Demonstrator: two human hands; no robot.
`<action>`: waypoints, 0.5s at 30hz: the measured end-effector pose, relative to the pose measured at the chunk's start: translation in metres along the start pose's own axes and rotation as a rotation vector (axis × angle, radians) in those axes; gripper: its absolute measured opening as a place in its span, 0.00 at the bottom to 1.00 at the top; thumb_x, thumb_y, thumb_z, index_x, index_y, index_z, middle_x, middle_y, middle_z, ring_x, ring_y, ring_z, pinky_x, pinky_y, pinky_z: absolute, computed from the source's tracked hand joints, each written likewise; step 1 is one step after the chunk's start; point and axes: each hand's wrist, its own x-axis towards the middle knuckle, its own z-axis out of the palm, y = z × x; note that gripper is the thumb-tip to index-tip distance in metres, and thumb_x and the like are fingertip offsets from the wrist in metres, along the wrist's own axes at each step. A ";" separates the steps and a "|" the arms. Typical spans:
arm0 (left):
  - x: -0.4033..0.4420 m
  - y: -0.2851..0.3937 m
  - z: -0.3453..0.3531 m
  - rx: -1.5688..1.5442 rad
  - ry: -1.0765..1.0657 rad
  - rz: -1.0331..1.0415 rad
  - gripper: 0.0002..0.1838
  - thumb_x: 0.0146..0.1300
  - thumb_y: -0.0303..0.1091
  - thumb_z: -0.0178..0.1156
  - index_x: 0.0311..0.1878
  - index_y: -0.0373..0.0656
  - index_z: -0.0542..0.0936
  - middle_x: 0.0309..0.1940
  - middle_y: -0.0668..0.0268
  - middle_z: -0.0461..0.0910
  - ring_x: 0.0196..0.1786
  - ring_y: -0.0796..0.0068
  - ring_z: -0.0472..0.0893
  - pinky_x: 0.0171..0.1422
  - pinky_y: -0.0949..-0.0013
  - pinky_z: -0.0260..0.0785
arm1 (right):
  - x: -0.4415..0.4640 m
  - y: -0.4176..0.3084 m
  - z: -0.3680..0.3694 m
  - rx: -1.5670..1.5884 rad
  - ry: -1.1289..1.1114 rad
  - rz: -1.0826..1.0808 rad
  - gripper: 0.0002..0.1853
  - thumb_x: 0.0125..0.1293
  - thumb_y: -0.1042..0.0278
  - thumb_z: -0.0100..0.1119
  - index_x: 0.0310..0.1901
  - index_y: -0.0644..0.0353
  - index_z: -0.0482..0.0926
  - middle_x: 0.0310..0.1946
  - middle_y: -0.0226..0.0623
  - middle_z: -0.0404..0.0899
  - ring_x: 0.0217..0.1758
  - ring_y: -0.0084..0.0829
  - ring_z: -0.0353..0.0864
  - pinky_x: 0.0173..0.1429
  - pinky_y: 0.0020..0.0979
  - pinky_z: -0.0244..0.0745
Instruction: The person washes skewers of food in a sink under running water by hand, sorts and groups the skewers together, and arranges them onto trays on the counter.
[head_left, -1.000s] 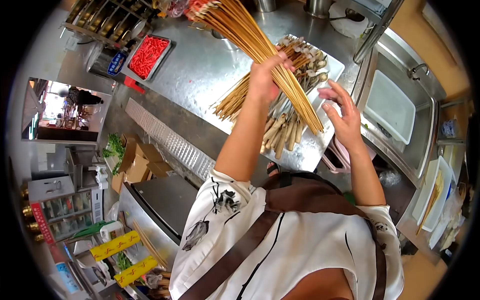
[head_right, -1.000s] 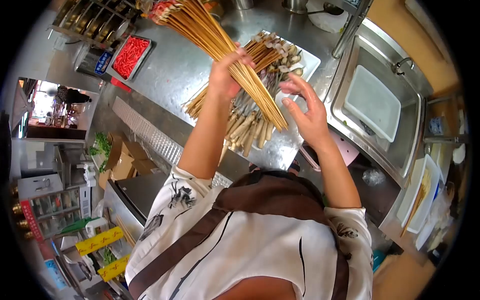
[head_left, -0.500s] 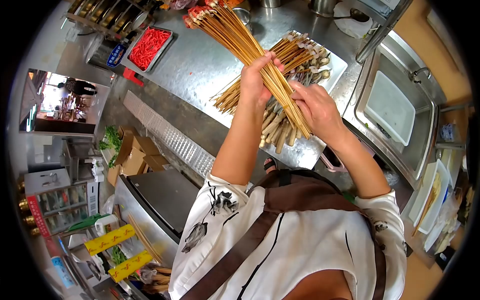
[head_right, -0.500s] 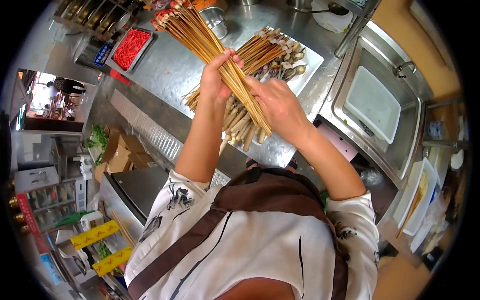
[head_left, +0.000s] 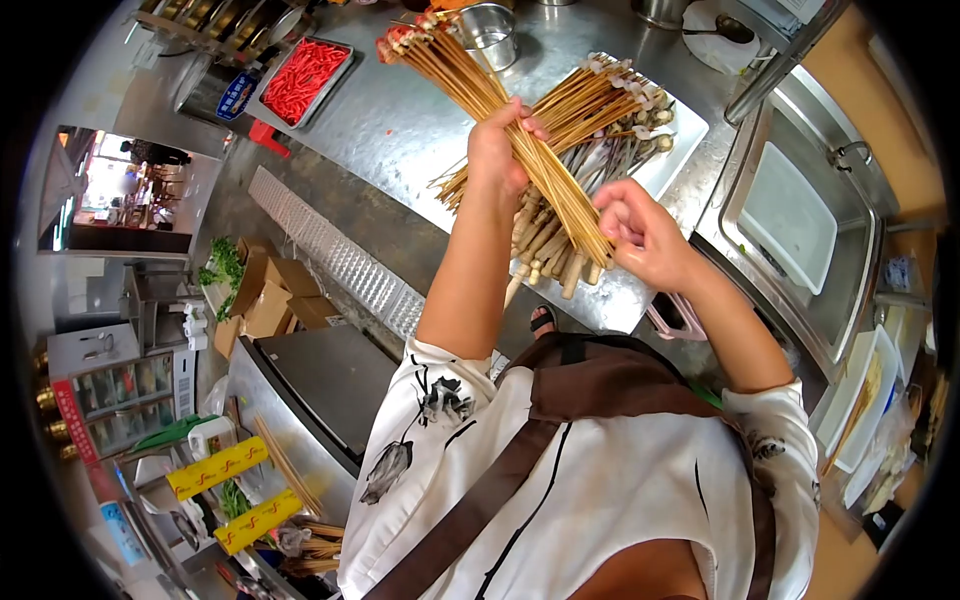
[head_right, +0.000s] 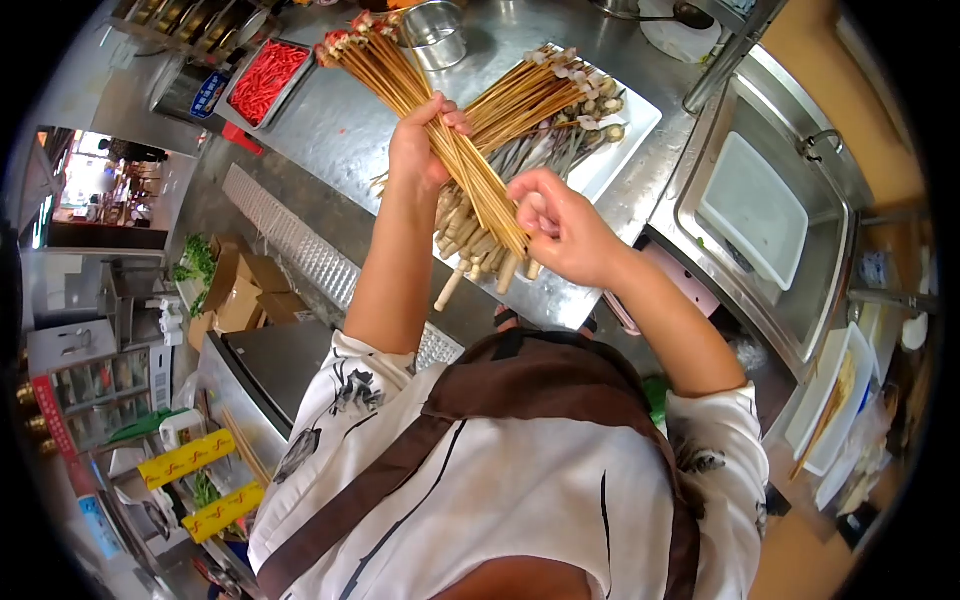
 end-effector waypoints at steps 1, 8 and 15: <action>0.000 0.004 -0.002 -0.021 0.000 -0.008 0.05 0.63 0.28 0.50 0.32 0.40 0.66 0.22 0.66 0.65 0.23 0.76 0.66 0.27 0.71 0.64 | -0.005 0.003 -0.003 0.032 0.006 -0.014 0.24 0.46 0.85 0.44 0.48 0.59 0.63 0.25 0.24 0.60 0.26 0.14 0.56 0.31 0.16 0.53; 0.024 0.058 -0.046 0.082 0.064 0.269 0.05 0.62 0.26 0.51 0.31 0.42 0.66 0.20 0.69 0.66 0.23 0.77 0.67 0.32 0.72 0.67 | -0.049 0.015 -0.037 0.216 0.154 -0.038 0.20 0.51 0.82 0.44 0.49 0.60 0.66 0.25 0.27 0.66 0.27 0.17 0.62 0.34 0.19 0.59; -0.005 0.079 -0.043 0.362 0.043 0.534 0.10 0.54 0.18 0.56 0.39 0.35 0.68 0.31 0.61 0.73 0.29 0.73 0.73 0.35 0.67 0.69 | -0.033 0.152 -0.108 -0.401 0.745 0.199 0.12 0.56 0.78 0.48 0.43 0.62 0.70 0.27 0.31 0.71 0.29 0.22 0.71 0.34 0.24 0.67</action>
